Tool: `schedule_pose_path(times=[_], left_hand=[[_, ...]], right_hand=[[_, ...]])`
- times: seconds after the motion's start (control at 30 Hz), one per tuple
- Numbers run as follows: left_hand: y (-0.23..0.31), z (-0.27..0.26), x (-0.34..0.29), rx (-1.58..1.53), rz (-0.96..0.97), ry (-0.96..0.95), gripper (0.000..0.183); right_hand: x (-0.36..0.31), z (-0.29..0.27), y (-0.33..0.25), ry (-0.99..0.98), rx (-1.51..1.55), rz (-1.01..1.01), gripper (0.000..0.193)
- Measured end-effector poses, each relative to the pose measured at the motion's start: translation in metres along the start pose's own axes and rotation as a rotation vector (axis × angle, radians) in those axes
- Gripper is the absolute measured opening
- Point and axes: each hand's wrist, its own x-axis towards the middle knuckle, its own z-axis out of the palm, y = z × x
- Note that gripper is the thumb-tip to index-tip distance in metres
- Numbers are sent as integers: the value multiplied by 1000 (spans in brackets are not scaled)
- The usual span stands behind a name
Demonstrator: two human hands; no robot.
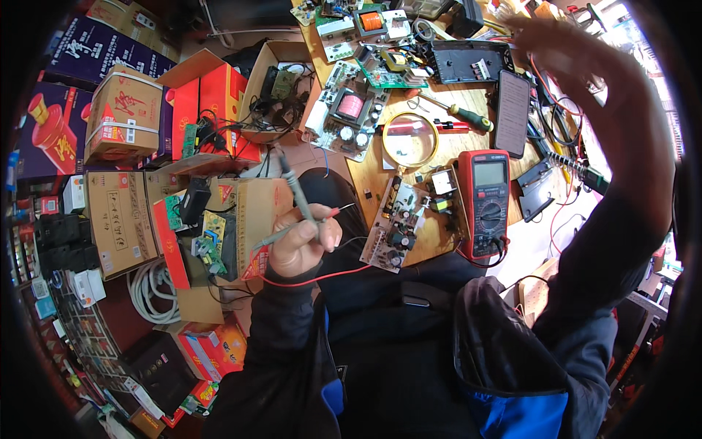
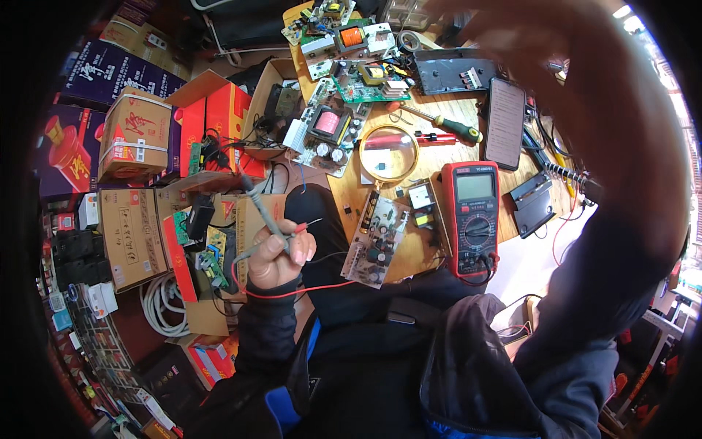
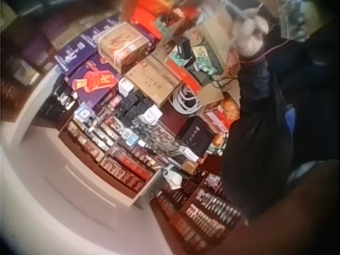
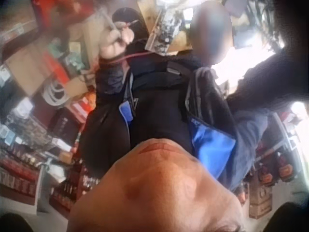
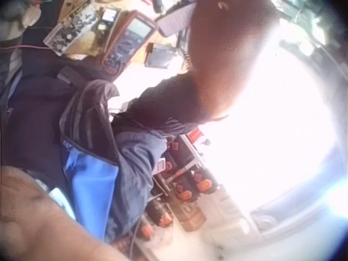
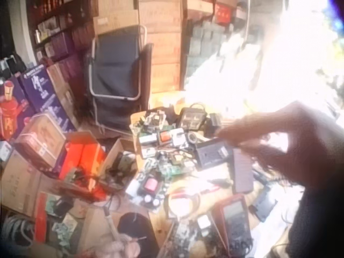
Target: The person uses a multimeter to test several circuit boards on a cluttered workbench. They probe different points on each board, occasionally flip the boards over, and check the multimeter display. A smartphone is also briefly used during the process.
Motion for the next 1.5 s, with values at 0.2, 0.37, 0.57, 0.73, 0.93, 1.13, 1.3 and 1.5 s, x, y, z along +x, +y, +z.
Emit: schedule_pose_path(times=[0.2,0.37,0.57,0.73,0.93,1.13,1.3,1.5], left_hand=[[8,90,-16,488,-171,241,28],[3,131,-32,765,-241,199,21],[-3,128,-49,846,-55,148,34],[-5,99,-32,812,162,354,39],[-16,58,21,787,313,342,28],[-34,32,55,597,324,445,21],[-41,29,68,767,396,441,21],[-39,39,85,880,442,377,28]], right_hand=[[-69,65,-140,-330,334,45,72],[-102,121,-165,-109,504,155,67],[-160,143,-162,189,711,378,44],[-172,136,-141,538,779,492,25],[-145,125,-120,463,729,539,17],[-107,138,-109,292,715,478,25],[-96,143,-100,252,673,461,25],[-90,147,-92,240,630,468,26]])
